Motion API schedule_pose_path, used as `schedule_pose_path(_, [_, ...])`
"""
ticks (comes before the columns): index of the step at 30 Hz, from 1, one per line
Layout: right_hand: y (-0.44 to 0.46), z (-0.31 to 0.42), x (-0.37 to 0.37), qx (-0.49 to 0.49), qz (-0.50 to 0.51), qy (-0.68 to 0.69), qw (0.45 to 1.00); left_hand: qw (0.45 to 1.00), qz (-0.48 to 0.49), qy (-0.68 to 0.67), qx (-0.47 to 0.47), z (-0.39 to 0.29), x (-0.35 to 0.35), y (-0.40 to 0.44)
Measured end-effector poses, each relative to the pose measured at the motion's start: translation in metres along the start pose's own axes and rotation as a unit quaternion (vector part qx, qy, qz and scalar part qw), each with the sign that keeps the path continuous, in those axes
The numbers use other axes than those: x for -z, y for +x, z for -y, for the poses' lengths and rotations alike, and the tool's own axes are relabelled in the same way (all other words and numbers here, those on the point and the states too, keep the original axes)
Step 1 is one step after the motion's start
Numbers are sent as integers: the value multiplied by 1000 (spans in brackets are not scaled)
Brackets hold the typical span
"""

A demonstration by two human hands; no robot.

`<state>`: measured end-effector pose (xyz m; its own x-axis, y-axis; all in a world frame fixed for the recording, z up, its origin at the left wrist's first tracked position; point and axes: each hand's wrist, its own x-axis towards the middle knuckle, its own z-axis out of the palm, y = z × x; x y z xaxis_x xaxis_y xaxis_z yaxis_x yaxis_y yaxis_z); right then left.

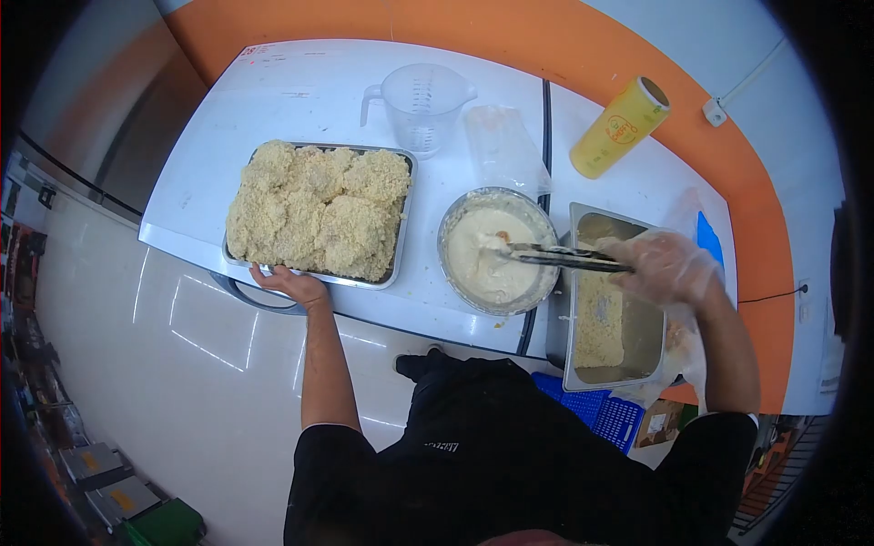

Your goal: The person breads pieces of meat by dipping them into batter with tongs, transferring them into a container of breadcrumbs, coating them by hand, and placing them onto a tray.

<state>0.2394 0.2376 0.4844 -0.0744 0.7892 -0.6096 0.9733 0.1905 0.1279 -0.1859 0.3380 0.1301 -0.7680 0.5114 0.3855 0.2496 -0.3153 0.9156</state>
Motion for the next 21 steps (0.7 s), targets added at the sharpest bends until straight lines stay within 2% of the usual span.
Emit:
schedule_pose_path(2, [-7, -24, 1, 21, -7, 60, 998, 1000, -2, -8, -2, -1, -1, 0])
schedule_pose_path(5, [-18, -39, 14, -5, 61, 235, 970, 1000, 1, 0, 3, -5, -2, -1])
schedule_pose_path(8, [-11, -54, -2, -1, 35, 217, 976, 999, -11, 25, -27, -5, -3, 0])
schedule_pose_path(11, [17, -54, -33, 33, -35, 103, 994, 1000, -15, 7, -26, -1, -3, -1])
schedule_pose_path(14, [31, -13, -21, -62, 9, -33, 997, 1000, -2, 8, -7, 9, 1, 2])
schedule_pose_path(17, [30, -11, -19, -83, -37, -71, 993, 999, -19, 43, 1, -2, 2, 0])
schedule_pose_path(21, [6, -14, -17, -73, -110, -115, 985, 992, -73, -13, 98, 11, 7, 8])
